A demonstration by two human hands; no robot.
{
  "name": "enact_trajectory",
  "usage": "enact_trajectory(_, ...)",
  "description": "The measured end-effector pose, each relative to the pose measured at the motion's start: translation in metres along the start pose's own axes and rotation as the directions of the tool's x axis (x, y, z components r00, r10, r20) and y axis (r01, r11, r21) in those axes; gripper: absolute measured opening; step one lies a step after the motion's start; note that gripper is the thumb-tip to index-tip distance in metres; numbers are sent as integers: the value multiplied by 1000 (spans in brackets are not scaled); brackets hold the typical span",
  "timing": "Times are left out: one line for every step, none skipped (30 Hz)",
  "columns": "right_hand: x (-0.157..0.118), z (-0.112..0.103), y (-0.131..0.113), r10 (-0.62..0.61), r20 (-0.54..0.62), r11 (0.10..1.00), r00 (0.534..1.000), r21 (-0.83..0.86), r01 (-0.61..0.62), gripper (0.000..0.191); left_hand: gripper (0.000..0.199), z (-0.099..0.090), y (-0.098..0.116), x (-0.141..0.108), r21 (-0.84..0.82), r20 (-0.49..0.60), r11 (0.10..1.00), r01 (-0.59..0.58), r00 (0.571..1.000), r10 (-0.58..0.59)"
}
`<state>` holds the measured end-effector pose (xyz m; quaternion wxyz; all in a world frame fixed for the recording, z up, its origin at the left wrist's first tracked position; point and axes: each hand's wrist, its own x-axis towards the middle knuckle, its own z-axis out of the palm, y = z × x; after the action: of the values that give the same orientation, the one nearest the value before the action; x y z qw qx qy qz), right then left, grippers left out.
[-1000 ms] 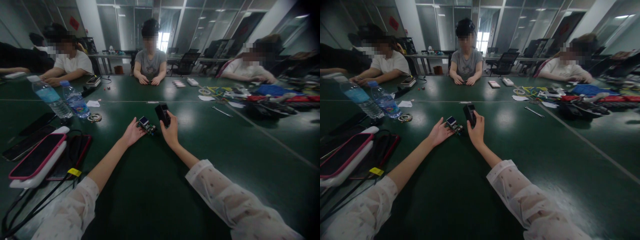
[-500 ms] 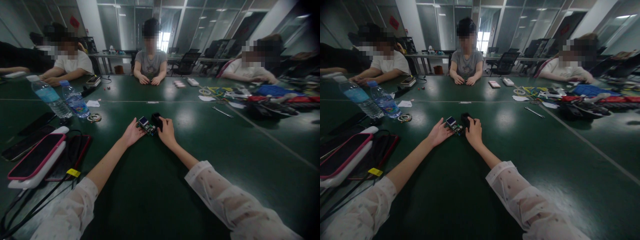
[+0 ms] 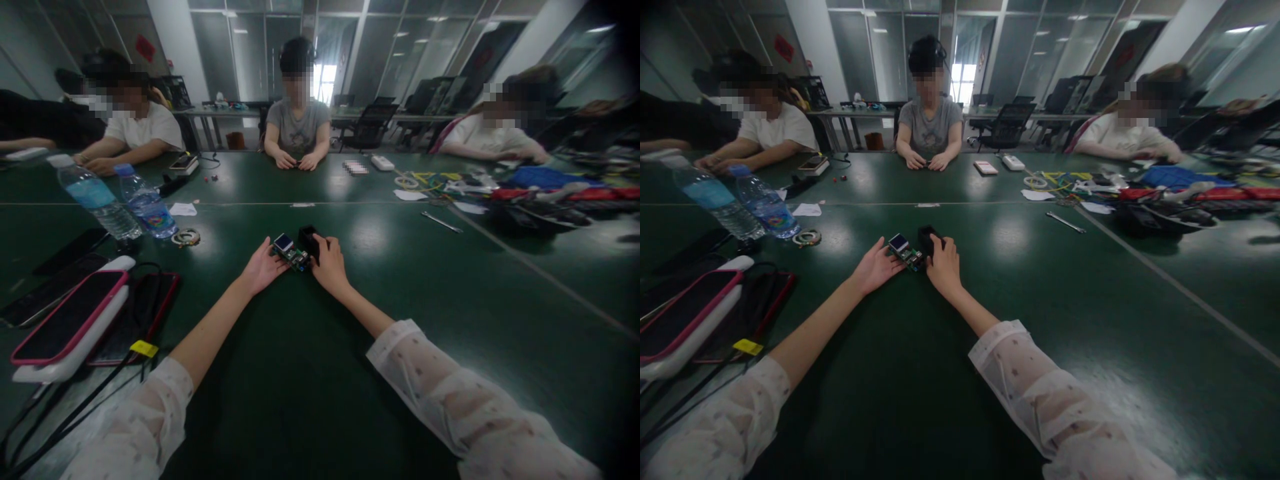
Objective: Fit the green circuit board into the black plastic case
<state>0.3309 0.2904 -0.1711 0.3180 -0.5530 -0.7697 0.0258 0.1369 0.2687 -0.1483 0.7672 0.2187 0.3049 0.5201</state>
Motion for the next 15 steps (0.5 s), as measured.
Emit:
enact_trajectory(0, -1, -1, -8, 11, 1000, 1000, -7, 8, 58, 63, 0, 0, 0, 1, 0, 1000, 0, 1000, 0)
enact_trajectory(-1, -2, -2, -16, 21, 1000, 1000, -14, 16, 58, 64, 0, 0, 0, 3, -2, 1000, -1, 1000, 1)
enact_trajectory(-1, -3, -4, -24, 29, 999, 999, -21, 25, 58, 64, 0, 0, -1, 4, -2, 1000, -2, 1000, 2)
enact_trajectory(-1, -4, -4, -30, 34, 999, 999, -27, 31, 59, 65, 0, 0, -1, 6, -1, 1000, -2, 1000, 2)
enact_trajectory(-2, -4, -5, -33, 37, 999, 999, -32, 35, 59, 65, 0, 0, -1, 7, 2, 1000, -4, 1000, 4)
enact_trajectory(-2, -4, -5, -34, 38, 999, 999, -35, 36, 59, 65, 0, 0, -2, 7, 7, 1000, -7, 1000, 7)
enact_trajectory(-2, -4, -6, -35, 38, 999, 999, -36, 36, 59, 65, 0, 0, -2, 6, 12, 1000, -8, 1000, 8)
enact_trajectory(-2, -4, -6, -35, 37, 999, 999, -37, 36, 59, 65, 0, 0, -3, 5, 14, 1000, -10, 1000, 10)
enact_trajectory(-2, -4, -6, -36, 34, 999, 999, -37, 37, 59, 65, 0, 0, -3, 5, 13, 1000, -10, 1000, 10)
enact_trajectory(-2, -4, -5, -36, 30, 999, 999, -37, 38, 58, 65, 1, 0, -3, 6, 11, 1000, -10, 1000, 10)
enact_trajectory(-2, -4, -5, -37, 25, 999, 999, -34, 38, 57, 65, 1, 0, -3, 7, 10, 1000, -10, 1000, 10)
enact_trajectory(-1, -4, -5, -36, 18, 999, 999, -27, 36, 55, 65, 1, 0, -3, 9, 9, 1000, -10, 1000, 10)
enact_trajectory(-1, -4, -5, -34, 12, 999, 999, -18, 34, 54, 65, 1, 0, -3, 9, 6, 1000, -9, 1000, 9)
enact_trajectory(-1, -4, -5, -31, 6, 999, 999, -7, 32, 52, 64, 1, 0, -3, 9, 2, 1000, -8, 1000, 8)
enact_trajectory(-1, -4, -4, -29, 0, 1000, 1000, 5, 29, 51, 64, 1, 0, -3, 6, -3, 1000, -7, 1000, 7)
